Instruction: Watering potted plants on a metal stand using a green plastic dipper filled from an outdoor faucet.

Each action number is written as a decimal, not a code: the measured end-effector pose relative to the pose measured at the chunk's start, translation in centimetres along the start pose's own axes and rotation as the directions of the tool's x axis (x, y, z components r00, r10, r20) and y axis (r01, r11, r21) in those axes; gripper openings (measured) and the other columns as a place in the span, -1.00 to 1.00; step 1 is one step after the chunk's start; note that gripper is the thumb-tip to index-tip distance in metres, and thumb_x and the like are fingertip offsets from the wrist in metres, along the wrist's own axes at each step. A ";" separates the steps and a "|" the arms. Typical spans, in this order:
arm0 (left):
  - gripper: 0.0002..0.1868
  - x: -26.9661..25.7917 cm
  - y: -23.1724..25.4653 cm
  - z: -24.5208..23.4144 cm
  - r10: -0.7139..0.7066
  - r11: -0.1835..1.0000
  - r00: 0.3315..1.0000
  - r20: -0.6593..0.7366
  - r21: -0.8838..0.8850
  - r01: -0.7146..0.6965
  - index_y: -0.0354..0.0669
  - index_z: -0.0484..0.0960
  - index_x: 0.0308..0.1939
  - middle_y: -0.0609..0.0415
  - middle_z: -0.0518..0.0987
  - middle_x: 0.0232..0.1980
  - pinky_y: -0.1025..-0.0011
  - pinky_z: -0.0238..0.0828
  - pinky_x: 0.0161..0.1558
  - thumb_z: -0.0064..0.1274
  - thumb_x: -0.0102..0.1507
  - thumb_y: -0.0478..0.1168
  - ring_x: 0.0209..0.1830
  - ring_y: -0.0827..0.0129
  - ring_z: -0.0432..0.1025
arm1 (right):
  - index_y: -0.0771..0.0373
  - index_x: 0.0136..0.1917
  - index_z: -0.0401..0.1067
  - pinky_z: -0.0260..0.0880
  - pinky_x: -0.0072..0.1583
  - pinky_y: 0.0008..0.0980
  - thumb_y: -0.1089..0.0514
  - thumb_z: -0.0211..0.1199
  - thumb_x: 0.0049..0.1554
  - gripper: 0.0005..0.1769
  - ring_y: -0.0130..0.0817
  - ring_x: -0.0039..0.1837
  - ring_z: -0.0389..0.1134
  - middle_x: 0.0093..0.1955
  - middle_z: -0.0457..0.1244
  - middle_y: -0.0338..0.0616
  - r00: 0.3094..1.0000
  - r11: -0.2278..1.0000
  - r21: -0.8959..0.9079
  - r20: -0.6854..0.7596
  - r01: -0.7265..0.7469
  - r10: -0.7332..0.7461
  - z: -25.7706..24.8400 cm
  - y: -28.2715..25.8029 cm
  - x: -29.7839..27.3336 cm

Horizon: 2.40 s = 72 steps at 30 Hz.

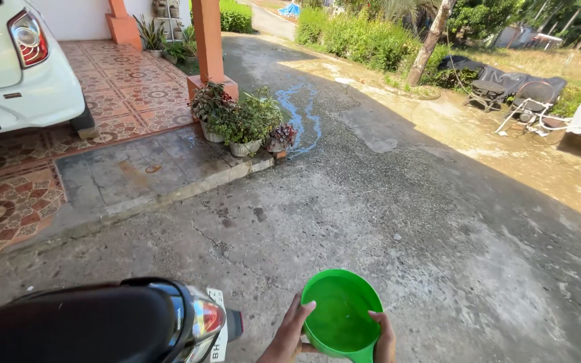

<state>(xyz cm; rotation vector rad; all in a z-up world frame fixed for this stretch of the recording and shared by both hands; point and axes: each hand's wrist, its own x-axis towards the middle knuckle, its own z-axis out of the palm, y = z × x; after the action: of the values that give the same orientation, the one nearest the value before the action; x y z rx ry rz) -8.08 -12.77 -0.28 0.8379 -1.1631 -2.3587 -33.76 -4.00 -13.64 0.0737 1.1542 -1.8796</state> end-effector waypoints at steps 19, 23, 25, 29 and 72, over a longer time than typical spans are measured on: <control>-0.15 38.2 20.0 -9.0 0.095 0.995 0.975 -0.201 0.058 -0.085 0.23 0.24 0.49 -0.06 0.40 0.37 -0.04 0.70 -0.14 -0.09 0.13 0.30 0.25 0.03 0.46 | 0.37 0.01 0.45 0.39 -0.10 -0.27 -0.03 0.13 0.09 -0.59 -0.22 -0.21 0.34 -0.20 0.33 -0.07 0.989 0.992 -0.120 0.145 0.032 -0.015 24.1 -8.1 35.4; -0.16 46.8 23.9 -10.4 0.042 0.999 0.976 -0.211 0.005 -0.042 0.30 0.23 0.48 -0.09 0.45 0.35 -0.02 0.67 -0.17 -0.10 0.13 0.31 0.21 -0.05 0.49 | 0.38 0.03 0.46 0.40 -0.08 -0.27 -0.02 0.13 0.08 -0.57 -0.22 -0.18 0.35 -0.17 0.34 -0.06 0.990 0.992 -0.120 0.136 0.035 -0.019 28.1 -10.6 42.5; -0.16 50.3 26.0 -10.8 0.058 0.998 0.979 -0.194 0.026 -0.054 0.26 0.26 0.47 -0.09 0.44 0.34 -0.04 0.69 -0.19 -0.11 0.12 0.32 0.22 0.00 0.49 | 0.40 0.04 0.46 0.41 -0.08 -0.28 -0.02 0.13 0.08 -0.56 -0.23 -0.17 0.36 -0.16 0.34 -0.04 0.993 0.984 -0.160 0.105 0.078 -0.061 29.8 -11.5 45.9; -0.18 58.9 30.7 -11.8 0.077 0.996 0.972 -0.220 0.065 -0.064 0.27 0.23 0.48 -0.07 0.42 0.36 -0.02 0.70 -0.18 -0.12 0.14 0.30 0.23 0.00 0.49 | 0.37 0.03 0.44 0.39 -0.09 -0.28 -0.05 0.12 0.09 -0.55 -0.21 -0.18 0.34 -0.17 0.33 -0.03 0.994 0.986 -0.166 0.108 0.020 -0.002 33.3 -13.7 55.5; -0.17 144.9 65.4 -29.0 0.165 0.985 0.890 -0.425 0.022 -0.172 0.13 0.30 0.48 -0.08 0.47 0.27 0.01 0.72 -0.28 -0.10 0.08 0.06 0.11 0.12 0.51 | 0.20 0.57 0.09 0.26 0.36 -0.28 0.15 0.15 0.01 -0.16 -0.21 0.37 0.26 0.42 0.22 0.01 0.936 0.826 -0.512 0.349 0.236 -0.051 71.1 -33.3 135.5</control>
<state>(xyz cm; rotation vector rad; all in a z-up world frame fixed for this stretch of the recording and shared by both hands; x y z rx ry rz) -93.07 -149.76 -11.15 1.1268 -0.9849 -1.9111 -111.04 -140.18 -14.07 -0.6409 1.4480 -1.5379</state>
